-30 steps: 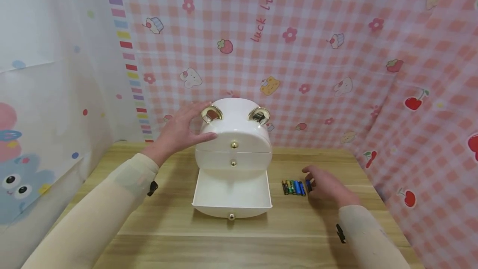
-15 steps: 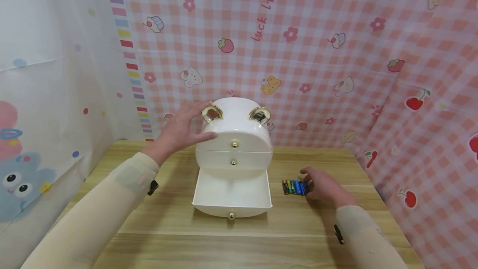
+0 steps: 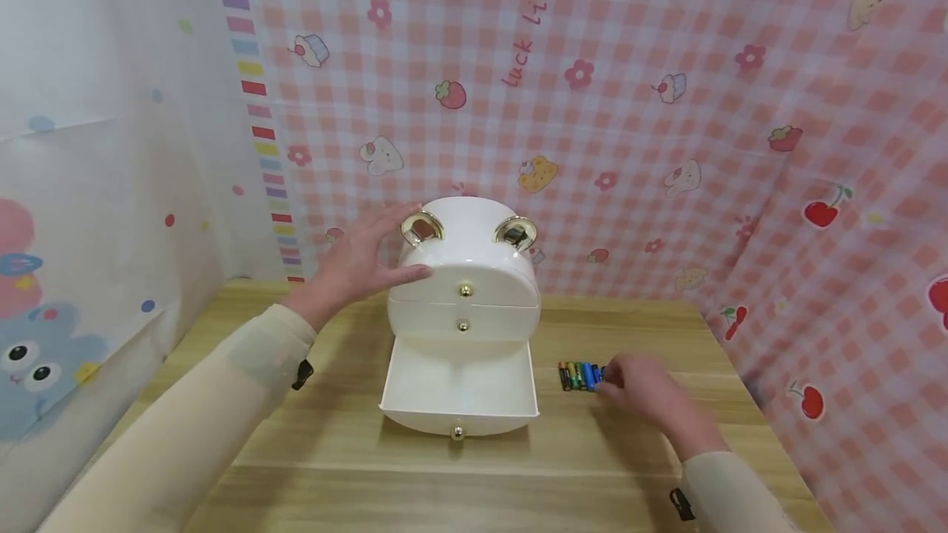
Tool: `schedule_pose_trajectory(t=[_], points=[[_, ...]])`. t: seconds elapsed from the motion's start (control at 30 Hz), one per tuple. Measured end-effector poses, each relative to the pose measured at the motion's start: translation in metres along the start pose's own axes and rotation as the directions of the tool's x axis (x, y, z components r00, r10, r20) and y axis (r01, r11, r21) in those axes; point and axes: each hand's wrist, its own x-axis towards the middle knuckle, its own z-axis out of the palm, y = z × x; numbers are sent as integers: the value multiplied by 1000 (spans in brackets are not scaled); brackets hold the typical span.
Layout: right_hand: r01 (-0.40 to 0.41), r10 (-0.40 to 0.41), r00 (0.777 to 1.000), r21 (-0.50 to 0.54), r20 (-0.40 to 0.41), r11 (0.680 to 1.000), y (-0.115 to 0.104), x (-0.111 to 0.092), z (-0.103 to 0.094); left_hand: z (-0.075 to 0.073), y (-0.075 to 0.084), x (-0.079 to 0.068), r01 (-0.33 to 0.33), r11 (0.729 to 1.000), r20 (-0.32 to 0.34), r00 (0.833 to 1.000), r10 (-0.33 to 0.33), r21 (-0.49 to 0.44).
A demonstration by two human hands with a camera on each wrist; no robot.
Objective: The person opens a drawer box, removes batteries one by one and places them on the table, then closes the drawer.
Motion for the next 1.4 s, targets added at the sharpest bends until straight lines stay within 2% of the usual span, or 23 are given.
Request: schedule_pose_trajectory(t=[0.07, 0.1, 0.13, 0.2, 0.23, 0.27, 0.33, 0.4, 0.5, 0.57, 0.63, 0.7, 0.93, 1.03, 1.17, 1.4], points=[[40, -59, 990, 143, 129, 989, -18, -10, 12, -2, 1, 0, 6, 1000, 2, 1000, -6, -1], [55, -109, 973, 255, 204, 965, -27, -14, 21, -2, 1, -1, 9, 1000, 4, 1000, -9, -2], [41, -155, 947, 371, 282, 928, -37, -18, 33, -3, 1, -1, 11, 1000, 6, 1000, -11, -2], [-31, -241, 890, 578, 388, 816, -56, -22, 58, -4, 1, -1, 7, 1000, 6, 1000, -7, -1], [-84, -264, 869, 650, 418, 755, -67, -23, 71, -3, 1, -1, 4, 1000, 5, 1000, -4, -2], [-116, -284, 860, 703, 425, 701, -77, -22, 83, -3, 1, -1, -1, 1000, 3, 1000, 1, -2], [-198, -276, 861, 781, 428, 593, -98, -18, 102, -2, 0, 0, -9, 1000, -3, 1000, 9, 1], [-255, -232, 882, 829, 411, 498, -116, -13, 115, -1, 0, 1, -16, 1000, -7, 1000, 16, 5], [-305, -158, 908, 870, 389, 388, -132, -7, 128, 0, 0, 1, -21, 1000, -8, 1000, 21, 8], [-320, -115, 918, 883, 378, 344, -138, -4, 133, 0, 1, 1, -25, 1000, -7, 1000, 25, 7], [-328, -83, 925, 890, 370, 317, -142, -2, 135, 0, 1, 0, -25, 1000, -7, 1000, 25, 4], [-329, -61, 930, 895, 362, 303, -145, 0, 135, -1, 1, 1, -22, 1000, -7, 1000, 22, 1], [-329, -34, 935, 896, 354, 298, -150, 8, 126, -1, 0, 1, -3, 1000, 0, 1000, 3, -6], [-337, -9, 935, 900, 353, 277, -149, 15, 123, -2, 0, 1, -1, 1000, 1, 1000, 1, -4], [-323, 21, 944, 908, 330, 265, -145, 31, 120, -2, 1, 0, 2, 1000, 1, 1000, -2, -4], [-258, 52, 965, 910, 255, 325, -145, 59, 116, -4, 3, 0, -3, 1000, 3, 1000, 3, -7]])
